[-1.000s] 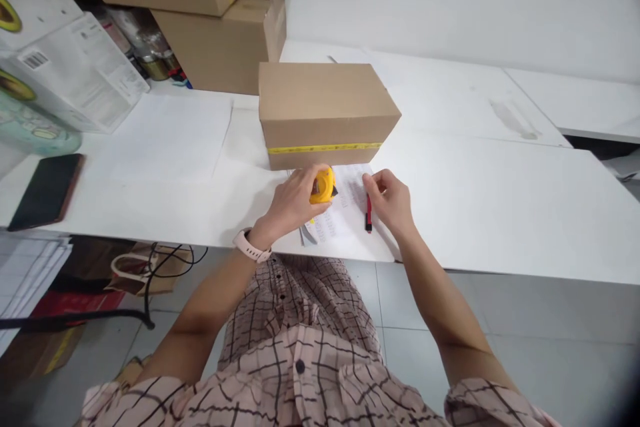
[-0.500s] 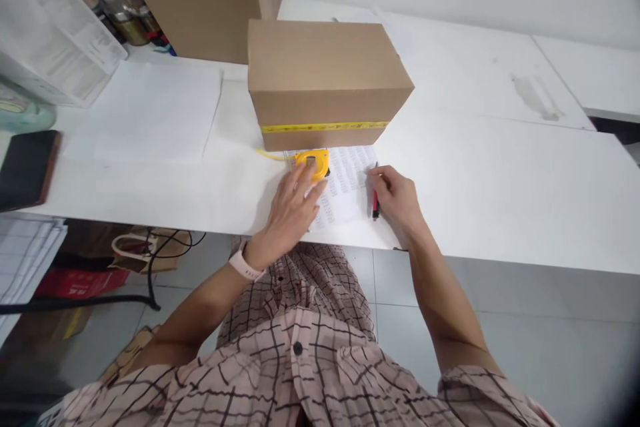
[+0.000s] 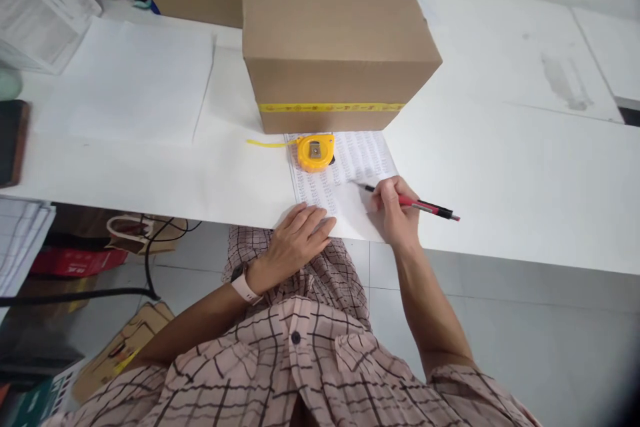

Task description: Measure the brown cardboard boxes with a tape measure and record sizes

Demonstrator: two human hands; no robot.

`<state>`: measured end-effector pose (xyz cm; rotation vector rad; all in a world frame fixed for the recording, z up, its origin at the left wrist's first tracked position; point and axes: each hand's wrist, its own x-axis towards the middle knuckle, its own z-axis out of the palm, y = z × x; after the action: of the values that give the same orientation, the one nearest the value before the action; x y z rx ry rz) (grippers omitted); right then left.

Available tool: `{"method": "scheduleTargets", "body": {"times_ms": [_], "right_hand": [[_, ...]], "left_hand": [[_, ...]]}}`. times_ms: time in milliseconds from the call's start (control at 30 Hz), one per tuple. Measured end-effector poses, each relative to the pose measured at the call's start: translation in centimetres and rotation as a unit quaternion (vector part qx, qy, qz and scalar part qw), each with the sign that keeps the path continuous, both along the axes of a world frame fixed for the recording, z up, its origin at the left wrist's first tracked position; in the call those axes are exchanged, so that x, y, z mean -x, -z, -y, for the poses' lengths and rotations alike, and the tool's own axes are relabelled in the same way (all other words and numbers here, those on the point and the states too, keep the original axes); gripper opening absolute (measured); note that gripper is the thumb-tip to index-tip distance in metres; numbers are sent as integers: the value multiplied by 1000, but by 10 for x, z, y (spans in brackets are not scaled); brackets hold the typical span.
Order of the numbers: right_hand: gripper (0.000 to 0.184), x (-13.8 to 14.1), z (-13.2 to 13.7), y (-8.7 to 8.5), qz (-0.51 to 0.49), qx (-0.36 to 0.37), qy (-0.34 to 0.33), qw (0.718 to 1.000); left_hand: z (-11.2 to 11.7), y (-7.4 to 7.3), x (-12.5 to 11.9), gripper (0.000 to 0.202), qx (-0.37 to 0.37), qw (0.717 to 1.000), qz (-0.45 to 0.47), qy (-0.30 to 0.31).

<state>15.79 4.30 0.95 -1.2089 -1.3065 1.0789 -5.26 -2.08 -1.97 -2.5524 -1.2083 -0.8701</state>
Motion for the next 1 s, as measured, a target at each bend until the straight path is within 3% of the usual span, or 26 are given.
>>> {"method": "scheduleTargets", "body": {"times_ms": [67,233,367,567,733,1000], "right_hand": [[37,10,10,0,-6,15,-19,1000],[25,23,24,-5,23,71,-130,989],[29,23,26,-2,61,60,-98,992],[19,21,28,3,92,54,-93,990],[33,25,30,-1,155,28,-57,986],[34,26,32,3,190,6,-61,980]], "left_hand": [[0,1,-1,30,7,1000,6,-8],[2,3,-4,27,16,999,30,-18],[2,4,-4,24,13,998,51,-18],[2,6,-3,24,16,996,83,-10],[3,10,-4,23,39,993,111,-6],[3,7,-4,22,28,995,97,-12]]}}
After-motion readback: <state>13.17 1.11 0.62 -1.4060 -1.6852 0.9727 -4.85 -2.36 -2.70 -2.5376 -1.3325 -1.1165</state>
